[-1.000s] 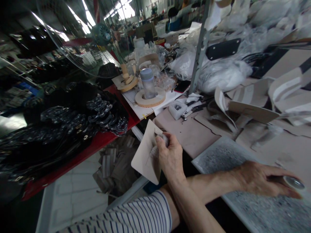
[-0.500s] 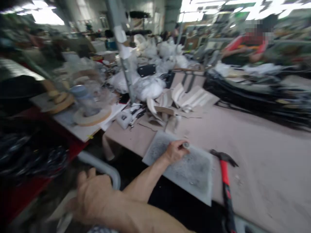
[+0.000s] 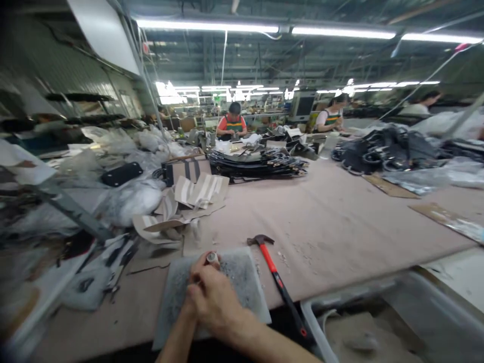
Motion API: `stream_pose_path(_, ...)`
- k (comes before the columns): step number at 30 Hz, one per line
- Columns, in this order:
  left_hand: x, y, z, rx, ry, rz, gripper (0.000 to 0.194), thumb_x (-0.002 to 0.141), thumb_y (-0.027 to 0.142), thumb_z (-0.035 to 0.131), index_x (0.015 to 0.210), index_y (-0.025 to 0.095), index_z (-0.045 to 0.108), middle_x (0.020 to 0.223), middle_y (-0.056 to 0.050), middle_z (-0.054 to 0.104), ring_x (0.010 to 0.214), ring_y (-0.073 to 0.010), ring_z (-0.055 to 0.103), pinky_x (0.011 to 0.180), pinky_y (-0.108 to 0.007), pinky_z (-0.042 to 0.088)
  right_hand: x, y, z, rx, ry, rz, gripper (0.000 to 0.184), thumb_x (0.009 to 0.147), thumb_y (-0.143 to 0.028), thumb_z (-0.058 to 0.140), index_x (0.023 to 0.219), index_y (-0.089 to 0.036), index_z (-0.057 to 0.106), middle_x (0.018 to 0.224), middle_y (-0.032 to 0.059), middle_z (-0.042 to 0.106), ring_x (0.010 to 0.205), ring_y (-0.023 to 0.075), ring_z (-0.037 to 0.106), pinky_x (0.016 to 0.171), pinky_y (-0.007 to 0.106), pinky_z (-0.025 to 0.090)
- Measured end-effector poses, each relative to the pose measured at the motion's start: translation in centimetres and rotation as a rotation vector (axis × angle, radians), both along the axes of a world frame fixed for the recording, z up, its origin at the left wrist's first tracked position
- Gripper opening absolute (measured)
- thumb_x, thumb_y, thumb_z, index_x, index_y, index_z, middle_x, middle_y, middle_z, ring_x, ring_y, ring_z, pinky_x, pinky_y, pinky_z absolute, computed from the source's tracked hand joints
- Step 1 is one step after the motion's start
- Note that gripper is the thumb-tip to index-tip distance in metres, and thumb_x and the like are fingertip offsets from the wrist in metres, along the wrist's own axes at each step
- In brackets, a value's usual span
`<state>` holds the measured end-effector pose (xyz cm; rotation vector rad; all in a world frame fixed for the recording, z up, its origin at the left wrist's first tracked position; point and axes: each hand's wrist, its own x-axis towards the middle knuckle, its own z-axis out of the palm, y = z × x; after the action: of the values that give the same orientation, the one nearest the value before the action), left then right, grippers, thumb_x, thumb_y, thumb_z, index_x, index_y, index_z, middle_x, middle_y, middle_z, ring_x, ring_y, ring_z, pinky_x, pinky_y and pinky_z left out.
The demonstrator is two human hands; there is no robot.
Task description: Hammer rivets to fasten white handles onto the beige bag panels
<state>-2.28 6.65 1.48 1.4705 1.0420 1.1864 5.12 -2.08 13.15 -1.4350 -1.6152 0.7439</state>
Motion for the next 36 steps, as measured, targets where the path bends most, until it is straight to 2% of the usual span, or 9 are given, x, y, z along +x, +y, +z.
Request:
stream_pose_path(4,0.2,-0.3,0.8,-0.034,-0.034,-0.019,0.031,0.079,0.034,0.064,0.104,0.016,0.069,0.095,-0.007,0.074,0.089,-0.0217,0.068,0.084,-0.032,0.054,5.2,6.5,0.1,-0.055,-0.043,-0.142,0.025,0.088,-0.027,0.049,0.098,-0.016,0.07,0.091,0.0057,0.072,0.084,0.0165,0.064,0.079,0.027,0.047)
stream_pose_path(9,0.2,-0.8,1.1,-0.108,-0.058,0.003,0.027,0.077,0.029,0.066,0.101,0.017,0.07,0.087,-0.004,0.073,0.082,-0.0207,0.067,0.078,-0.03,0.052,7.9,17.2,-1.0,-0.143,-0.247,-0.249,0.032,0.09,-0.028,0.047,0.107,-0.012,0.068,0.101,0.0101,0.072,0.093,0.0179,0.066,0.081,0.026,0.047)
stream_pose_path(15,0.3,-0.6,0.6,-0.16,-0.045,0.006,0.03,0.079,0.037,0.066,0.102,0.018,0.07,0.089,-0.006,0.072,0.082,-0.0216,0.066,0.077,-0.028,0.052,8.1,27.5,-1.9,-0.135,-0.421,-0.17,0.044,0.086,-0.016,0.05,0.128,-0.009,0.058,0.126,0.0152,0.063,0.115,0.0217,0.058,0.095,0.028,0.041)
stream_pose_path(19,0.5,-0.3,-0.3,-0.177,-0.061,0.007,0.035,0.078,0.04,0.066,0.104,0.018,0.071,0.087,-0.007,0.072,0.079,-0.0223,0.066,0.076,-0.028,0.052,7.1,31.8,-3.0,-0.086,-0.546,-0.046,0.063,0.082,-0.009,0.052,0.144,-0.01,0.042,0.145,0.015,0.047,0.13,0.0213,0.045,0.104,0.027,0.034)
stream_pose_path(21,0.6,-0.2,-0.6,-0.18,-0.063,0.013,0.036,0.077,0.041,0.066,0.104,0.018,0.071,0.088,-0.008,0.073,0.079,-0.0225,0.067,0.075,-0.029,0.052,6.5,33.1,-3.6,-0.093,-0.608,0.013,0.065,0.082,-0.009,0.055,0.145,-0.012,0.041,0.145,0.014,0.047,0.129,0.0232,0.045,0.104,0.03,0.035)
stream_pose_path(25,0.5,-0.2,0.1,-0.209,-0.01,0.006,0.031,0.078,0.037,0.067,0.103,0.02,0.071,0.09,-0.008,0.074,0.081,-0.0229,0.068,0.077,-0.029,0.054,5.9,33.2,-4.1,-0.142,-0.72,0.081,0.034,0.09,-0.016,0.05,0.122,-0.011,0.061,0.126,0.0172,0.061,0.12,0.0276,0.052,0.097,0.036,0.038)
stream_pose_path(28,0.4,-0.2,1.2,-0.235,0.009,0.009,0.027,0.078,0.032,0.067,0.102,0.02,0.071,0.091,-0.007,0.075,0.082,-0.0224,0.069,0.078,-0.029,0.055,6.8,31.2,-3.3,-0.183,-0.773,0.117,0.027,0.093,-0.026,0.051,0.107,-0.009,0.066,0.108,0.0194,0.068,0.107,0.0278,0.06,0.088,0.034,0.041)
stream_pose_path(32,0.4,0.0,1.6,-0.241,-0.008,0.014,0.03,0.076,0.029,0.069,0.104,0.018,0.069,0.094,-0.007,0.076,0.087,-0.0219,0.071,0.082,-0.03,0.055,9.6,25.8,-0.8,-0.219,-0.802,0.089,0.038,0.094,-0.04,0.049,0.114,-0.011,0.063,0.105,0.0172,0.069,0.1,0.0256,0.062,0.083,0.032,0.042)
stream_pose_path(36,0.5,0.2,0.6,-0.274,-0.089,0.043,0.034,0.073,0.028,0.073,0.105,0.018,0.068,0.093,-0.006,0.076,0.087,-0.0215,0.072,0.083,-0.031,0.056,12.2,17.7,1.5,-0.166,-0.824,-0.044,0.039,0.097,-0.038,0.042,0.118,-0.012,0.062,0.1,0.0149,0.07,0.091,0.0236,0.063,0.081,0.033,0.043)
